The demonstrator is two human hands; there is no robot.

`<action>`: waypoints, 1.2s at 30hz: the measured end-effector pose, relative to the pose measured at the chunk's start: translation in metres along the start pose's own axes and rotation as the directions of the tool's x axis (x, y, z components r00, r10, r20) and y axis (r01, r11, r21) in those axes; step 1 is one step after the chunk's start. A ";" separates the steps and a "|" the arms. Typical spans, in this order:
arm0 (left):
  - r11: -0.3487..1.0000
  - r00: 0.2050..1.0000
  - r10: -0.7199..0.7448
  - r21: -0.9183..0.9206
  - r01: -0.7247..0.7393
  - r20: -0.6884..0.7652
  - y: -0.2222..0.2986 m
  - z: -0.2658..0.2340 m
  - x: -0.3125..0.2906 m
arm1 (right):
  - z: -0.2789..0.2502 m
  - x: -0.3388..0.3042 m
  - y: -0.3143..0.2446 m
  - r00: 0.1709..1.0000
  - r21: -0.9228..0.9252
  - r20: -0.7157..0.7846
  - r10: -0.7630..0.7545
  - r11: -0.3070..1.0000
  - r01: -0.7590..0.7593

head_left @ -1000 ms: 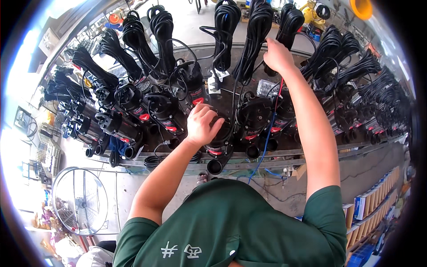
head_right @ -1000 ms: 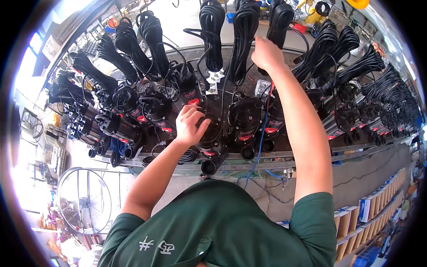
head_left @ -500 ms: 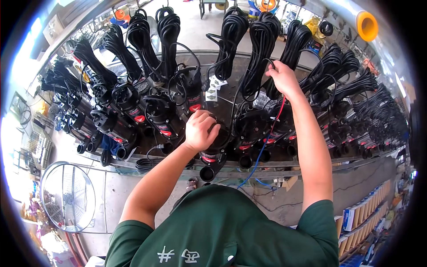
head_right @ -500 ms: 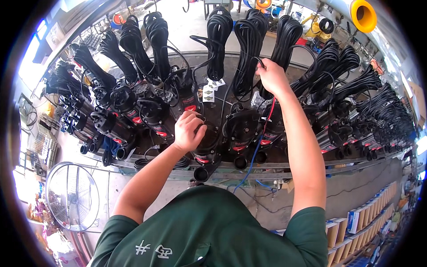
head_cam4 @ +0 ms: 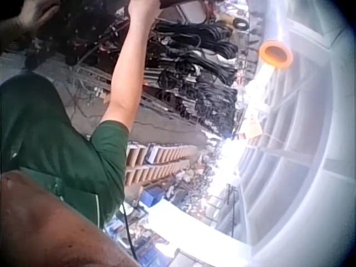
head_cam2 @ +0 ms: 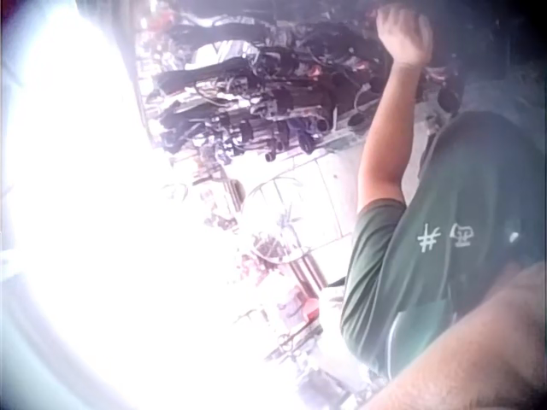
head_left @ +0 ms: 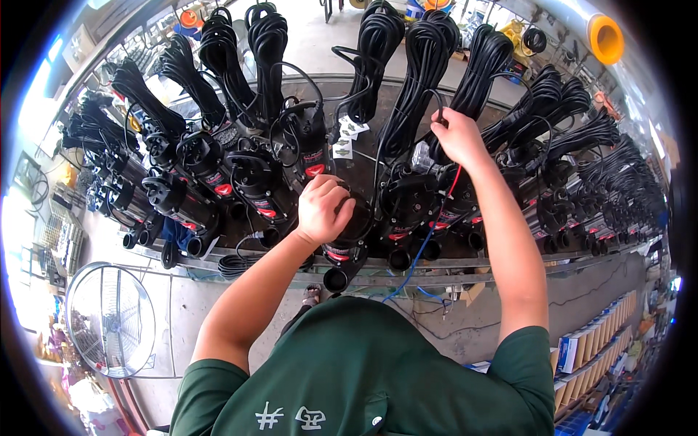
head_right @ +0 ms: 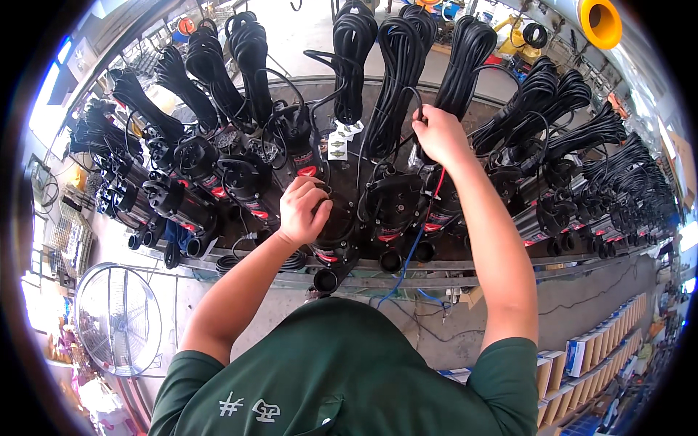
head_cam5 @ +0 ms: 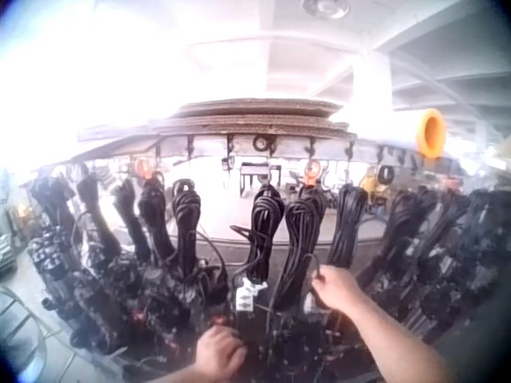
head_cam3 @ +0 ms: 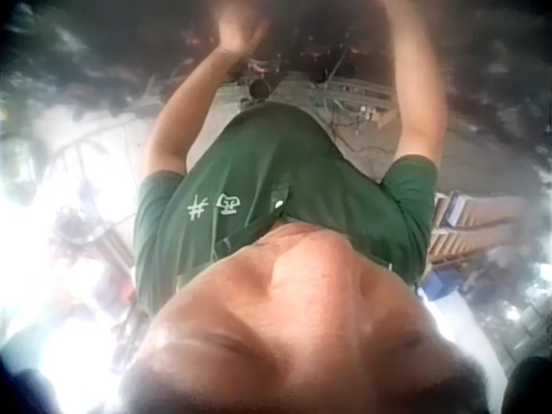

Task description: The person attaches components and wraps power cables around a series of submersible water pumps on an assembly line.

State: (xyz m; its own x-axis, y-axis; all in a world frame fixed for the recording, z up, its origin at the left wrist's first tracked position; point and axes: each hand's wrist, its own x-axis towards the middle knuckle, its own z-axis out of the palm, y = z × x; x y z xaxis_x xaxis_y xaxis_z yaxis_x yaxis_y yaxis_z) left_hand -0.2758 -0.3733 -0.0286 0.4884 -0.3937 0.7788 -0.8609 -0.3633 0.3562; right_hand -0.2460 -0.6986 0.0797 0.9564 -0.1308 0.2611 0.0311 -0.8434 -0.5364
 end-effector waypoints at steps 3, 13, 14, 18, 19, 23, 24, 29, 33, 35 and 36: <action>1.000 1.000 -0.003 -0.005 0.003 -0.030 -0.002 -0.001 -0.002 | 0.016 0.012 -0.012 0.992 -0.194 -0.118 0.045 0.979 -0.068; 1.000 1.000 -0.001 -0.006 0.001 -0.022 -0.002 -0.001 -0.002 | 0.025 0.041 0.023 0.912 0.727 0.411 -0.005 0.605 -0.325; 1.000 1.000 -0.002 -0.002 0.002 -0.016 -0.001 -0.002 -0.001 | 0.022 0.032 0.021 0.912 0.724 0.410 0.001 0.607 -0.326; 1.000 1.000 0.002 -0.016 -0.002 -0.013 0.001 0.000 0.001 | 0.016 0.009 0.048 0.886 0.532 0.464 -0.013 0.803 -0.268; 1.000 1.000 0.003 -0.017 -0.004 -0.016 0.000 0.000 0.001 | 0.006 0.000 0.046 0.863 0.468 0.504 0.015 0.836 -0.288; 1.000 1.000 0.018 -0.004 -0.018 -0.014 -0.003 0.000 -0.001 | -0.032 -0.040 0.024 0.800 0.386 0.600 0.002 0.875 -0.293; 1.000 1.000 0.022 -0.006 -0.022 -0.015 -0.004 0.000 0.000 | -0.039 -0.049 0.024 0.793 0.444 0.608 0.026 0.818 -0.367; 1.000 1.000 0.010 0.004 -0.010 0.006 0.001 -0.002 0.002 | -0.035 -0.086 0.051 0.802 0.699 0.597 0.018 0.479 -0.531; 0.999 1.000 0.026 0.018 -0.026 0.011 0.001 -0.001 0.003 | -0.018 -0.110 0.065 0.834 0.752 0.540 0.113 0.380 -0.538; 0.999 0.999 0.028 0.030 -0.028 0.019 0.002 -0.001 0.004 | -0.008 -0.119 0.067 0.858 0.767 0.477 0.191 0.385 -0.513; 0.999 0.999 0.029 0.034 -0.030 0.022 0.002 -0.001 0.004 | -0.005 -0.123 0.071 0.866 0.798 0.461 0.193 0.337 -0.500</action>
State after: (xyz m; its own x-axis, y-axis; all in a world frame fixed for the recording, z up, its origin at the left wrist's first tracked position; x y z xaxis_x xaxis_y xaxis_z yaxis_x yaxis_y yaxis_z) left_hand -0.2757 -0.3752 -0.0243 0.4658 -0.4223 0.7776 -0.8699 -0.3794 0.3150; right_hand -0.3625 -0.7448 0.0141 0.9683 -0.0353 -0.2475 -0.2360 0.1971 -0.9516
